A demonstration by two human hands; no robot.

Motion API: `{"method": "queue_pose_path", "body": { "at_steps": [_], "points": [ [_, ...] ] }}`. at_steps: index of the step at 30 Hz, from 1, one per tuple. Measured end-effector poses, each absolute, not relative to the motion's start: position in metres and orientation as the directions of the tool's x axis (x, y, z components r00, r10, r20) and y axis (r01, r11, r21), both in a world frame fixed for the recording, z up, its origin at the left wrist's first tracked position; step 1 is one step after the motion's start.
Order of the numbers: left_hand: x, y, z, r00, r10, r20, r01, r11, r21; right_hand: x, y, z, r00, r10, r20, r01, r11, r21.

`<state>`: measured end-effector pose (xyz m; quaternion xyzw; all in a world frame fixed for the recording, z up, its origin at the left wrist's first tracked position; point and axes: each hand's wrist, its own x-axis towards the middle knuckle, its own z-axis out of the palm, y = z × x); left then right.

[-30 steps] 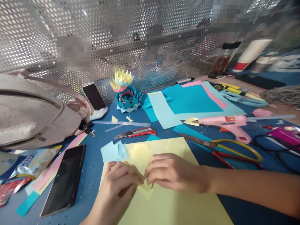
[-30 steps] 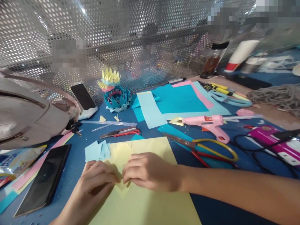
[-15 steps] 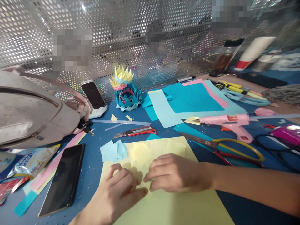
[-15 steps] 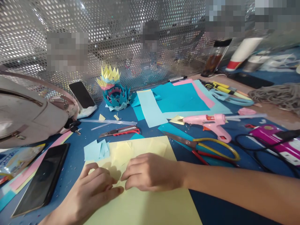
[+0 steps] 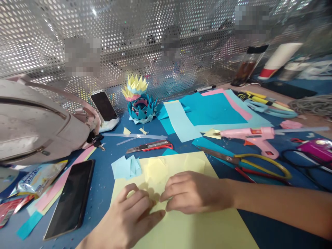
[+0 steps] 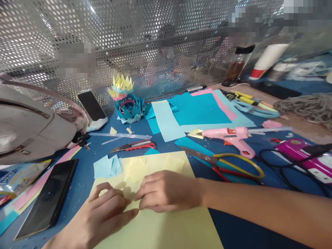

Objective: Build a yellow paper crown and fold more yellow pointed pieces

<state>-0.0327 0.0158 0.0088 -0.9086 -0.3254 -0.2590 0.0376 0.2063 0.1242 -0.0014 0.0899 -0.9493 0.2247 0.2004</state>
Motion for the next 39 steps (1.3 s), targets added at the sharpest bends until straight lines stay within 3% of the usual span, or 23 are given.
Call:
{"method": "queue_pose_path", "body": {
  "at_steps": [5, 10, 15, 27, 31, 39],
  "points": [
    [-0.032, 0.016, 0.016, 0.649, 0.618, 0.444, 0.639, -0.759, 0.124, 0.206, 0.122, 0.0, -0.907, -0.043, 0.42, -0.235, 0.878, -0.417],
    [-0.033, 0.013, 0.019, 0.673, 0.599, 0.435, 0.658, -0.752, 0.018, 0.204, 0.118, 0.001, -0.906, -0.008, 0.423, -0.206, 0.883, -0.423],
    [-0.039, 0.01, 0.015, 0.682, 0.614, 0.397, 0.669, -0.744, 0.001, 0.203, 0.115, 0.001, -0.912, 0.012, 0.409, -0.168, 0.9, -0.401],
    [-0.04, 0.007, 0.024, 0.703, 0.669, 0.241, 0.66, -0.74, 0.131, 0.191, 0.094, 0.004, -0.964, 0.144, 0.224, 0.072, 0.951, -0.301],
    [-0.039, 0.006, 0.031, 0.703, 0.689, 0.177, 0.659, -0.724, 0.201, 0.19, 0.092, 0.003, -0.968, 0.155, 0.198, 0.104, 0.964, -0.245],
    [-0.038, 0.005, 0.037, 0.703, 0.696, 0.147, 0.659, -0.715, 0.234, 0.205, 0.097, 0.018, -0.97, 0.132, 0.204, 0.103, 0.984, -0.148]
  ]
}}
